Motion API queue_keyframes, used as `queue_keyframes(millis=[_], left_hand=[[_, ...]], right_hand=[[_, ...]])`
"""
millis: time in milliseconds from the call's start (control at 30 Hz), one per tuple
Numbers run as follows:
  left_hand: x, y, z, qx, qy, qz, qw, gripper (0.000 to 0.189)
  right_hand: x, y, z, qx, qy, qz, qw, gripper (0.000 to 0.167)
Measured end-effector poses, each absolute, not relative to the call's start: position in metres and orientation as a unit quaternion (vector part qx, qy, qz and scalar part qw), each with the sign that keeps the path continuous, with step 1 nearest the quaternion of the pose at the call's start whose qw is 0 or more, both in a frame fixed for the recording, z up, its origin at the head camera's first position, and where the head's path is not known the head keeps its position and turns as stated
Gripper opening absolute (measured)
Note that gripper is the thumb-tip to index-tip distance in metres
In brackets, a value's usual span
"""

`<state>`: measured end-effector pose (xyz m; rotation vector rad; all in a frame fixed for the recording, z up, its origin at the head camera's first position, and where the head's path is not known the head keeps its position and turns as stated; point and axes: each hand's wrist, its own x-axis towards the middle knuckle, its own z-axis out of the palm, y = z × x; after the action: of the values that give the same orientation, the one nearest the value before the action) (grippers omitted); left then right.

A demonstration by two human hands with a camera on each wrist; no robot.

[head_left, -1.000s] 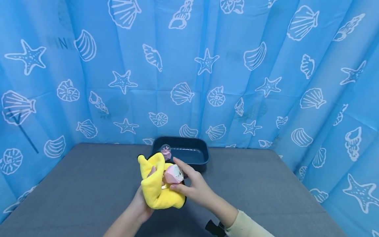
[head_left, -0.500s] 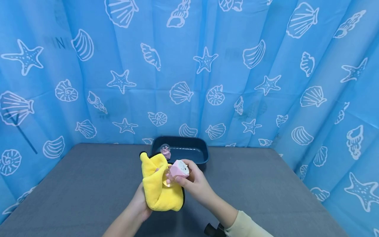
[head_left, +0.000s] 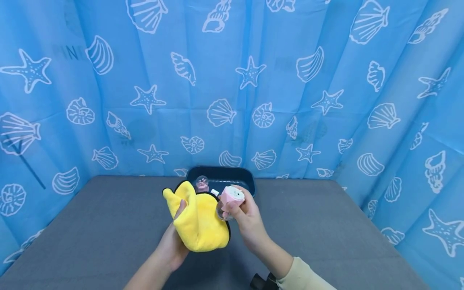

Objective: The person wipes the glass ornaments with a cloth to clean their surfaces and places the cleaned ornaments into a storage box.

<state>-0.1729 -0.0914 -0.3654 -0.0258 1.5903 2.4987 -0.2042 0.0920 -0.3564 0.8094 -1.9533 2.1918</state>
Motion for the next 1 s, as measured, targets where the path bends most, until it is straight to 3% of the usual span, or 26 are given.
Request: queue_keyframes(millis=[167,267,400,500,700,833,1000], left_hand=[[-0.174,-0.092,-0.363,-0.002,0.552,0.824,0.128,0.083],[-0.174,-0.09,-0.363,0.027,0.542,0.826,0.153,0.088],[-0.173,-0.087,-0.366,0.07,0.531,0.828,0.166,0.079],[-0.17,-0.088,-0.368,0.102,0.547,0.813,0.171,0.067],[-0.17,-0.095,-0.369,0.13,0.574,0.792,0.164,0.058],[-0.174,-0.094,-0.368,0.108,0.591,0.788,0.136,0.056],[-0.176,-0.089,-0.367,0.043,0.601,0.793,0.087,0.055]], right_hand=[[-0.203,0.093,-0.357,0.246,-0.716,0.649,0.073,0.053],[-0.202,0.089,-0.357,0.245,-0.761,0.595,0.082,0.049],[-0.199,0.082,-0.357,0.244,-0.828,0.489,0.126,0.041],[-0.197,0.08,-0.357,0.261,-0.863,0.402,0.159,0.044],[-0.193,0.082,-0.354,0.317,-0.864,0.373,0.122,0.061],[-0.193,0.085,-0.352,0.322,-0.847,0.405,0.122,0.062],[-0.194,0.084,-0.353,0.369,-0.838,0.358,0.18,0.057]])
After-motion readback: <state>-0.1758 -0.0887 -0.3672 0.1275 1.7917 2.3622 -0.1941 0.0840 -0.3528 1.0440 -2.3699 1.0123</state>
